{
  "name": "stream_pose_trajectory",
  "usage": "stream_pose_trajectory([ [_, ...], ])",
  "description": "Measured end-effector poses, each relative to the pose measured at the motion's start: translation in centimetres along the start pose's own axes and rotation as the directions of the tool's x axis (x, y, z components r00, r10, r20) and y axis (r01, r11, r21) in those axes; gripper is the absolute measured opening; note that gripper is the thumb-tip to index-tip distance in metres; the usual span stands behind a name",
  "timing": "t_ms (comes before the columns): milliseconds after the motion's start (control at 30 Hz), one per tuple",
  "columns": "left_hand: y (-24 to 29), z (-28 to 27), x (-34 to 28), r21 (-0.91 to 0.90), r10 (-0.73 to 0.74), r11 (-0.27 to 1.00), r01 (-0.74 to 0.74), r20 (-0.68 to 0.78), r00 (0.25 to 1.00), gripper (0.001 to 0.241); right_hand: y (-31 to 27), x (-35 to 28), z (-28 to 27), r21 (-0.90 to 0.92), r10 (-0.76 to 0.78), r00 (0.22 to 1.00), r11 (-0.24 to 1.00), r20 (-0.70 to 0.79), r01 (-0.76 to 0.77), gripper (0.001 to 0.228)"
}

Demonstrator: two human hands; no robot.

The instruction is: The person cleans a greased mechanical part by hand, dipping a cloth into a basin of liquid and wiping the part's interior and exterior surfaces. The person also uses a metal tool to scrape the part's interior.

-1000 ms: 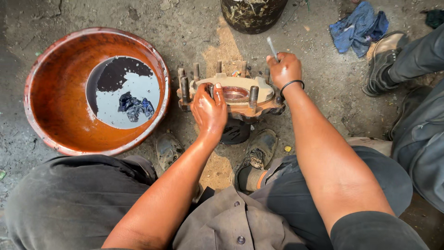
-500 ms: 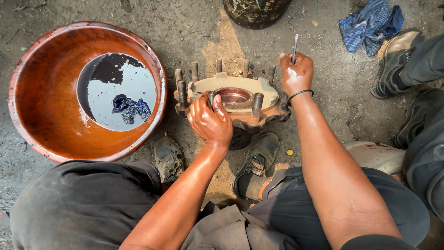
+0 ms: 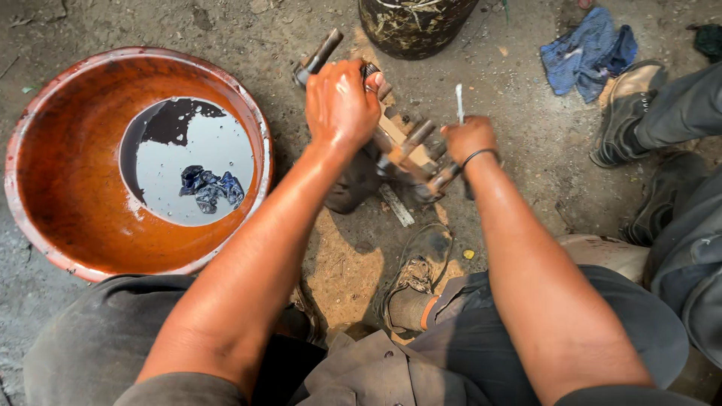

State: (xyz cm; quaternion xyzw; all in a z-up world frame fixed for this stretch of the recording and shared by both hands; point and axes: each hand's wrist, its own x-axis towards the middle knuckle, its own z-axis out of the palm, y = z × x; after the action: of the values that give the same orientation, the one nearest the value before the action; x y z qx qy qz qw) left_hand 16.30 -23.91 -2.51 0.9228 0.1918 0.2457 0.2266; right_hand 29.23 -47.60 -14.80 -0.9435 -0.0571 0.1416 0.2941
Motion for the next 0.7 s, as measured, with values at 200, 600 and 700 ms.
stream_pose_trajectory([
  [200, -5.9, -1.8, 3.2, -0.169, 0.263, 0.956, -0.240, 0.131, 0.956, 0.021, -6.1, -9.6, 7.8, 0.112, 0.071, 0.954, 0.993, -0.292, -0.039, 0.024],
  [600, -3.8, -0.4, 3.1, -0.119, -0.086, 0.988, 0.101, 0.123, 0.989, 0.055, -14.1, 1.2, 2.1, 0.037, -0.387, 0.851, 0.904, -0.355, 0.426, 0.036],
  [700, -2.5, 0.6, 2.2, -0.021, -0.241, 0.969, 0.244, 0.111, 0.964, 0.054, -18.6, 5.1, 2.2, -0.019, -0.638, 0.715, 0.750, -0.287, 0.662, 0.030],
])
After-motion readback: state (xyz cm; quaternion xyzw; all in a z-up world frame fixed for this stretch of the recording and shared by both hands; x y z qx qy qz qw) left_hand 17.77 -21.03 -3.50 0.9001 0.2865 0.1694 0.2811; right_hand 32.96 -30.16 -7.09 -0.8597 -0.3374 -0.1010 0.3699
